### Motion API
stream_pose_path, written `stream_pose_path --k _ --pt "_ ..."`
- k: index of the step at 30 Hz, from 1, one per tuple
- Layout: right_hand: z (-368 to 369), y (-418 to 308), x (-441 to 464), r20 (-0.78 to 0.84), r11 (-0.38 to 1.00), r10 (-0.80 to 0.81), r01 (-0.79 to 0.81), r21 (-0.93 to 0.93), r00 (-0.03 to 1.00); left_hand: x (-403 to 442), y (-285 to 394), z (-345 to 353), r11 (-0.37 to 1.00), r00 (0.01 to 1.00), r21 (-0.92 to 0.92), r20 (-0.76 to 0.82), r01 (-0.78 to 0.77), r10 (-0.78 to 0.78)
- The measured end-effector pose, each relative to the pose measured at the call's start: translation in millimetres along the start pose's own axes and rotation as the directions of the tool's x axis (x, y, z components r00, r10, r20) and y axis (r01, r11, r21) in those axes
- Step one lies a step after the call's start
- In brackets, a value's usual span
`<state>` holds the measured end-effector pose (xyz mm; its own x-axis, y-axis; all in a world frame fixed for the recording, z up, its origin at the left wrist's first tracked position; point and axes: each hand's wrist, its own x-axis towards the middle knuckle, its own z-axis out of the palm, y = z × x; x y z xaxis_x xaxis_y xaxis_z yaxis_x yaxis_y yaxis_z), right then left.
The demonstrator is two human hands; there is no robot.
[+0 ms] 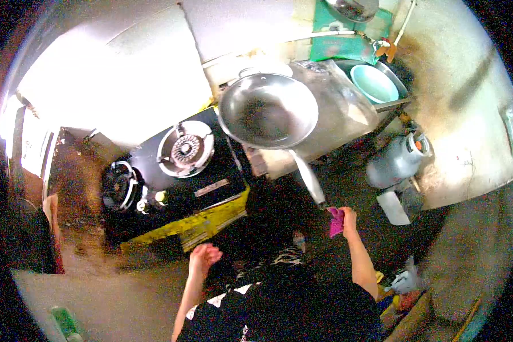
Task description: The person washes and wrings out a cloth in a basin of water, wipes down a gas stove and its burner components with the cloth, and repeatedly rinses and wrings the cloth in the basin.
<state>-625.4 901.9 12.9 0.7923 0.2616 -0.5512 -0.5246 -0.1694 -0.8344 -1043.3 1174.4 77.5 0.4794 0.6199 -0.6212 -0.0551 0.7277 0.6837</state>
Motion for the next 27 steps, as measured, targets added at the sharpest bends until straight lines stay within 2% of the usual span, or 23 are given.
stream_pose_path --k 1,2,4,6,8,9,10,12,14,16,18,20,22,24,25,26,27 --pt "-17 -10 11 -0.058 0.996 0.070 -0.067 0.063 0.996 12 3 38 0.999 0.998 0.038 0.060 0.008 -0.011" --pt "-29 -25 25 -0.057 0.996 0.065 -0.062 0.056 0.996 25 6 81 0.997 0.992 0.072 0.122 0.010 -0.019" --pt "-40 -42 40 0.016 0.939 0.152 -0.150 0.310 0.988 41 11 159 0.997 0.975 0.079 0.220 -0.001 -0.017" --pt "-51 -67 50 0.190 0.897 0.047 -0.125 0.425 0.981 60 10 220 0.994 0.960 0.100 0.278 -0.045 0.016" --pt "-70 -93 57 0.335 0.907 0.000 -0.141 0.397 0.942 67 18 269 0.978 0.971 0.144 0.207 -0.150 0.119" --pt "-78 -104 59 0.328 0.905 0.000 -0.140 0.401 0.945 71 20 286 0.965 0.975 0.166 0.123 -0.204 0.185" --pt "-85 -116 60 0.328 0.908 -0.055 -0.089 0.408 0.943 78 20 295 0.921 0.958 0.265 0.108 -0.287 0.267" --pt "-98 -141 60 0.313 0.911 -0.108 -0.032 0.411 0.944 92 21 308 0.922 0.965 0.285 0.054 -0.263 0.258" --pt "-110 -168 64 0.309 0.847 -0.151 -0.038 0.530 0.939 104 23 318 0.935 0.967 0.256 -0.004 -0.245 0.254" --pt "-122 -193 73 0.356 0.826 -0.231 -0.011 0.564 0.905 110 24 327 0.890 0.912 0.255 -0.063 -0.379 0.406" --pt "-132 -217 86 0.366 0.799 -0.261 -0.013 0.601 0.894 123 26 330 0.774 0.796 0.303 -0.076 -0.556 0.601" --pt "-137 -243 103 0.385 0.833 -0.307 0.050 0.551 0.871 120 36 343 0.727 0.737 0.349 -0.131 -0.591 0.663" --pt "-136 -271 123 0.410 0.863 -0.353 0.123 0.491 0.841 124 44 353 0.445 0.501 0.513 -0.034 -0.734 0.865" --pt "-134 -303 149 0.387 0.896 -0.376 0.224 0.384 0.841 132 59 353 0.385 0.474 0.618 -0.024 -0.685 0.880" --pt "-131 -320 162 0.384 0.898 -0.398 0.269 0.348 0.833 126 67 361 0.524 0.563 0.440 -0.049 -0.729 0.825" --pt "-127 -339 181 0.380 0.875 -0.484 0.432 0.218 0.788 122 76 375 0.431 0.472 0.507 -0.053 -0.747 0.880" --pt "-122 -358 205 0.395 0.818 -0.556 0.566 0.102 0.731 127 83 374 0.450 0.490 0.495 -0.055 -0.743 0.870"
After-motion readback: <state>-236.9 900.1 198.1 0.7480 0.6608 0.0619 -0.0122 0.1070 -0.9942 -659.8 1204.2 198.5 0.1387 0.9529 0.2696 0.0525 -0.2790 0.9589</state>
